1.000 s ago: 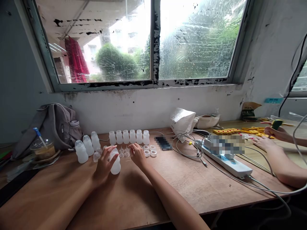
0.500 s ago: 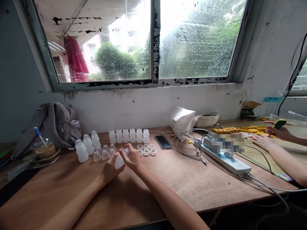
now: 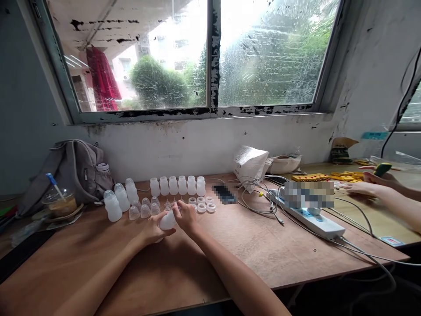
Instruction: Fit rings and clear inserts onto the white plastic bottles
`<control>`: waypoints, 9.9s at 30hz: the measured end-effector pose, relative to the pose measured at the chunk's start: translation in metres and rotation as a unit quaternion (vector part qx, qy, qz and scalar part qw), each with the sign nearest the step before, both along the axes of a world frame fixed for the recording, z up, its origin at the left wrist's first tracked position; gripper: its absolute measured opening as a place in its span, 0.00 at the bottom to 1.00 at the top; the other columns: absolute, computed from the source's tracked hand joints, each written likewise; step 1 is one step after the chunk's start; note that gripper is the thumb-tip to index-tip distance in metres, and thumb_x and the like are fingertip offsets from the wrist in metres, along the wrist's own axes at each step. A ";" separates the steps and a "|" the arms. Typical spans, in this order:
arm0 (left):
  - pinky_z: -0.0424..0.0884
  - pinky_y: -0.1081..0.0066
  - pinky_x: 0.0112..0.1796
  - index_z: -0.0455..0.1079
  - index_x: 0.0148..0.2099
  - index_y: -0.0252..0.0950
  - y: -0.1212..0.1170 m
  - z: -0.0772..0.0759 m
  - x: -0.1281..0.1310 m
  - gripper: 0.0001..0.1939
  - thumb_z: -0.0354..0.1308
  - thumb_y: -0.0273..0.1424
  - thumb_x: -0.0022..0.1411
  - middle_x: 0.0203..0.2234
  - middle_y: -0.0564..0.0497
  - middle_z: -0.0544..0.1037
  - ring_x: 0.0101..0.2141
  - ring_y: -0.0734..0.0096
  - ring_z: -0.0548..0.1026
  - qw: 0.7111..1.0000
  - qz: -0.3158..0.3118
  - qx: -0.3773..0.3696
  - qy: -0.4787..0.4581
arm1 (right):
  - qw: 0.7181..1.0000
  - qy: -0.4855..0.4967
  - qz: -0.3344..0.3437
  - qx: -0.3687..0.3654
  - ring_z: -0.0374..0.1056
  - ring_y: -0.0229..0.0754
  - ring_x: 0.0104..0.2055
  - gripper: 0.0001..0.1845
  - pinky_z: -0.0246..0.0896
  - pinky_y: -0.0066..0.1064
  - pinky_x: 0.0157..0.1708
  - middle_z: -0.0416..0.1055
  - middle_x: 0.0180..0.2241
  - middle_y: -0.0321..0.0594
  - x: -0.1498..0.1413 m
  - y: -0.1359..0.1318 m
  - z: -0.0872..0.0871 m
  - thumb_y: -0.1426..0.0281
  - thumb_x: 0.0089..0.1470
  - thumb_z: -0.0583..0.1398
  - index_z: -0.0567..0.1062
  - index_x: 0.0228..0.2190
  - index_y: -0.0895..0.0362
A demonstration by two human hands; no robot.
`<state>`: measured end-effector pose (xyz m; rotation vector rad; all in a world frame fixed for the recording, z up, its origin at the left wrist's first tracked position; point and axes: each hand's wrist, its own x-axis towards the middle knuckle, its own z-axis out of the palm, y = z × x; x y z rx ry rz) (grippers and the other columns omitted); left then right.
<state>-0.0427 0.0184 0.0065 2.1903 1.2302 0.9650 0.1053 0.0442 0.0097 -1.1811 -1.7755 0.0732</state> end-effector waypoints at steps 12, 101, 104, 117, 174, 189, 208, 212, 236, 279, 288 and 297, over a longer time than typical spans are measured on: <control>0.65 0.75 0.21 0.64 0.39 0.34 -0.008 0.014 -0.003 0.19 0.60 0.35 0.43 0.24 0.55 0.66 0.18 0.80 0.65 0.933 -0.143 -0.287 -0.160 | 0.997 0.004 0.067 0.031 0.52 0.33 0.17 0.17 0.45 0.25 0.20 0.57 0.14 0.34 0.003 -0.007 0.005 0.66 0.53 0.44 0.57 0.16 0.56; 0.64 0.74 0.18 0.63 0.41 0.34 0.008 0.029 -0.037 0.25 0.45 0.50 0.52 0.30 0.48 0.73 0.18 0.74 0.69 0.896 -0.095 -0.373 -0.222 | 0.996 0.087 -0.011 0.009 0.57 0.35 0.22 0.18 0.49 0.24 0.24 0.61 0.20 0.34 0.010 0.012 -0.002 0.65 0.57 0.38 0.64 0.31 0.59; 0.64 0.75 0.19 0.63 0.45 0.33 0.014 0.038 -0.057 0.26 0.42 0.49 0.55 0.30 0.48 0.72 0.19 0.77 0.68 0.865 -0.088 -0.311 -0.383 | 0.999 0.032 0.023 -0.006 0.58 0.34 0.22 0.15 0.51 0.24 0.24 0.63 0.22 0.34 0.002 0.010 -0.008 0.62 0.55 0.45 0.61 0.39 0.59; 0.67 0.74 0.23 0.65 0.41 0.36 0.028 0.038 -0.109 0.20 0.50 0.45 0.52 0.27 0.52 0.71 0.19 0.78 0.68 0.749 -0.027 -0.126 -0.650 | 0.976 -0.075 0.182 -0.091 0.62 0.36 0.28 0.09 0.58 0.29 0.30 0.65 0.31 0.37 -0.090 0.012 -0.037 0.65 0.51 0.53 0.62 0.33 0.56; 0.63 0.76 0.24 0.64 0.35 0.33 0.013 0.000 -0.033 0.16 0.56 0.40 0.48 0.23 0.54 0.67 0.23 0.76 0.65 0.978 -0.087 -0.148 -0.119 | 0.907 0.202 0.290 -0.230 0.53 0.28 0.17 0.15 0.48 0.22 0.15 0.58 0.20 0.30 -0.001 -0.002 0.019 0.58 0.46 0.56 0.64 0.26 0.57; 0.63 0.75 0.26 0.65 0.39 0.33 0.009 0.006 -0.033 0.18 0.56 0.39 0.48 0.25 0.53 0.68 0.24 0.74 0.66 0.979 -0.079 -0.158 -0.098 | 0.911 0.219 0.273 -0.220 0.61 0.34 0.26 0.14 0.54 0.22 0.17 0.64 0.28 0.36 0.006 0.001 0.021 0.61 0.44 0.57 0.67 0.32 0.56; 0.66 0.71 0.35 0.64 0.39 0.35 0.022 -0.012 -0.034 0.19 0.53 0.44 0.50 0.35 0.48 0.66 0.35 0.69 0.67 0.994 0.035 0.048 -0.086 | 0.948 0.263 0.128 -0.130 0.58 0.35 0.21 0.12 0.53 0.25 0.16 0.63 0.23 0.37 0.016 0.018 0.010 0.61 0.46 0.54 0.67 0.29 0.57; 0.67 0.68 0.38 0.53 0.51 0.39 0.024 -0.018 -0.034 0.31 0.58 0.42 0.47 0.41 0.48 0.66 0.36 0.70 0.68 0.994 0.041 0.075 -0.073 | 0.957 0.230 0.124 -0.129 0.58 0.35 0.21 0.11 0.54 0.26 0.17 0.64 0.23 0.37 0.015 0.017 0.009 0.63 0.46 0.53 0.68 0.29 0.57; 0.66 0.69 0.40 0.62 0.43 0.40 0.014 0.042 -0.062 0.10 0.47 0.33 0.58 0.37 0.50 0.69 0.38 0.70 0.69 0.943 0.130 0.302 0.050 | 0.989 0.105 0.092 -0.049 0.60 0.38 0.27 0.07 0.56 0.30 0.28 0.67 0.28 0.39 0.007 0.007 0.010 0.73 0.47 0.51 0.68 0.27 0.56; 0.68 0.69 0.33 0.56 0.44 0.37 0.024 -0.004 0.001 0.26 0.60 0.40 0.44 0.35 0.49 0.70 0.34 0.68 0.71 0.996 0.053 0.009 -0.066 | 0.971 0.167 -0.150 -0.081 0.64 0.39 0.31 0.10 0.54 0.27 0.30 0.69 0.29 0.42 0.077 0.048 0.006 0.71 0.44 0.49 0.69 0.28 0.58; 0.64 0.62 0.43 0.50 0.52 0.41 0.015 0.000 -0.007 0.34 0.60 0.40 0.45 0.49 0.44 0.58 0.46 0.63 0.65 0.977 0.096 0.189 -0.018 | 0.978 0.147 -0.129 -0.070 0.63 0.39 0.31 0.09 0.55 0.28 0.31 0.69 0.28 0.41 0.073 0.048 0.002 0.73 0.44 0.49 0.68 0.27 0.58; 0.63 0.63 0.43 0.59 0.47 0.39 0.001 0.015 -0.006 0.17 0.54 0.32 0.53 0.39 0.48 0.67 0.42 0.63 0.65 0.937 0.096 0.287 0.178 | 0.985 0.118 -0.112 -0.061 0.63 0.39 0.31 0.08 0.55 0.28 0.31 0.69 0.29 0.42 0.065 0.048 -0.002 0.73 0.44 0.49 0.68 0.26 0.58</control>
